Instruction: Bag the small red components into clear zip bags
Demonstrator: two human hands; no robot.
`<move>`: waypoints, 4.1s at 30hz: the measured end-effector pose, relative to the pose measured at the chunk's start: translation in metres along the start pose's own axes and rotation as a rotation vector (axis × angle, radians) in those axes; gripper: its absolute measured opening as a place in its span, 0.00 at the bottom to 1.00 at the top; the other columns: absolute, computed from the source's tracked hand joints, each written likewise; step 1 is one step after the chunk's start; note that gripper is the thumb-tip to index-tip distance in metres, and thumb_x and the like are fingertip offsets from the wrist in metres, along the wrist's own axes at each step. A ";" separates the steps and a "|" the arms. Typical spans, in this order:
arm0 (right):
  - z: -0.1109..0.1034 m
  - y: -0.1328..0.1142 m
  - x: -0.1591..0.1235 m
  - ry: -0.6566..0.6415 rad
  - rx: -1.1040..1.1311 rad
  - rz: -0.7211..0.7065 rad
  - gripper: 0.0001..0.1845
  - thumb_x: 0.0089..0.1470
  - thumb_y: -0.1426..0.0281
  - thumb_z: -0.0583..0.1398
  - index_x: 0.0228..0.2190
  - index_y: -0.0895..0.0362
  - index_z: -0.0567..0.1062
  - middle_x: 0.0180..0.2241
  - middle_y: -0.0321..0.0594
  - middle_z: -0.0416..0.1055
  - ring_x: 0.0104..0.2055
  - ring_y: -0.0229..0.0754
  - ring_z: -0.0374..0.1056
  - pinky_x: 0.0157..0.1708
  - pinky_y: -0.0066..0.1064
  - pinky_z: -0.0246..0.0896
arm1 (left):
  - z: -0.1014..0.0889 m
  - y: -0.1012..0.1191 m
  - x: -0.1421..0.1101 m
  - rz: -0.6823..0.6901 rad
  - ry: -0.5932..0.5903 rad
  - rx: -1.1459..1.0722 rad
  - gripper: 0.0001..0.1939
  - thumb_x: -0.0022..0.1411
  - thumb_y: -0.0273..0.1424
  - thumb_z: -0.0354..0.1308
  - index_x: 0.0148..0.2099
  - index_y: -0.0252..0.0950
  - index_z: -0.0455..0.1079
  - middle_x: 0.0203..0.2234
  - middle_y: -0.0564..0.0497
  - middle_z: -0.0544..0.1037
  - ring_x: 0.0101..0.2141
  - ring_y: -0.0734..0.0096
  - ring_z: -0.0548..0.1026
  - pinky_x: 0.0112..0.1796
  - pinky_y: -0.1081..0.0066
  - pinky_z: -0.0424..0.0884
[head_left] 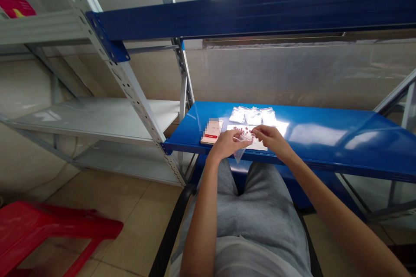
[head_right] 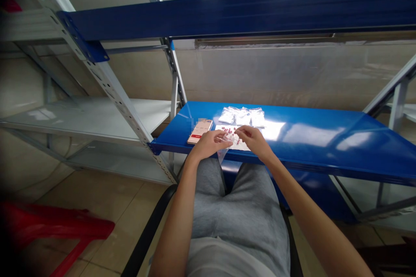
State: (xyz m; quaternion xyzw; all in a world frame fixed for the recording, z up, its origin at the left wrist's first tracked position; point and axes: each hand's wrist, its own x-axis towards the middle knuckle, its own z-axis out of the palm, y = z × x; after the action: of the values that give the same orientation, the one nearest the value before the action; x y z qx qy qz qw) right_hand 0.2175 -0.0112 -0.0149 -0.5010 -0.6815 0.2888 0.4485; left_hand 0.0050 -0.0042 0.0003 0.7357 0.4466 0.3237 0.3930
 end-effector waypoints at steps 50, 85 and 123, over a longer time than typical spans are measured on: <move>0.000 0.027 0.004 0.124 -0.213 -0.097 0.13 0.59 0.62 0.58 0.35 0.57 0.80 0.29 0.41 0.78 0.31 0.43 0.68 0.33 0.33 0.60 | 0.007 -0.007 0.006 0.024 -0.037 -0.015 0.34 0.55 0.45 0.70 0.59 0.32 0.73 0.44 0.41 0.83 0.43 0.59 0.81 0.39 0.69 0.77; 0.014 0.048 0.001 0.084 -0.530 -0.139 0.10 0.62 0.70 0.56 0.34 0.57 0.78 0.33 0.44 0.75 0.32 0.44 0.68 0.34 0.32 0.59 | 0.006 -0.016 0.008 0.023 -0.002 -0.015 0.34 0.54 0.46 0.71 0.57 0.33 0.75 0.45 0.40 0.83 0.44 0.55 0.81 0.40 0.67 0.77; -0.017 -0.020 -0.008 -0.080 0.062 -0.080 0.18 0.52 0.55 0.67 0.39 0.55 0.76 0.30 0.40 0.77 0.31 0.45 0.75 0.34 0.36 0.69 | 0.003 -0.016 0.014 0.136 0.069 -0.369 0.13 0.59 0.38 0.67 0.40 0.32 0.76 0.34 0.46 0.81 0.37 0.66 0.79 0.40 0.68 0.74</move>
State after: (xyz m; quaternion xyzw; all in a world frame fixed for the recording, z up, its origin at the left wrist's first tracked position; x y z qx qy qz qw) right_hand 0.2253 -0.0265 0.0073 -0.4473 -0.7091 0.3115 0.4474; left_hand 0.0064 0.0123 -0.0135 0.6683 0.3422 0.4510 0.4827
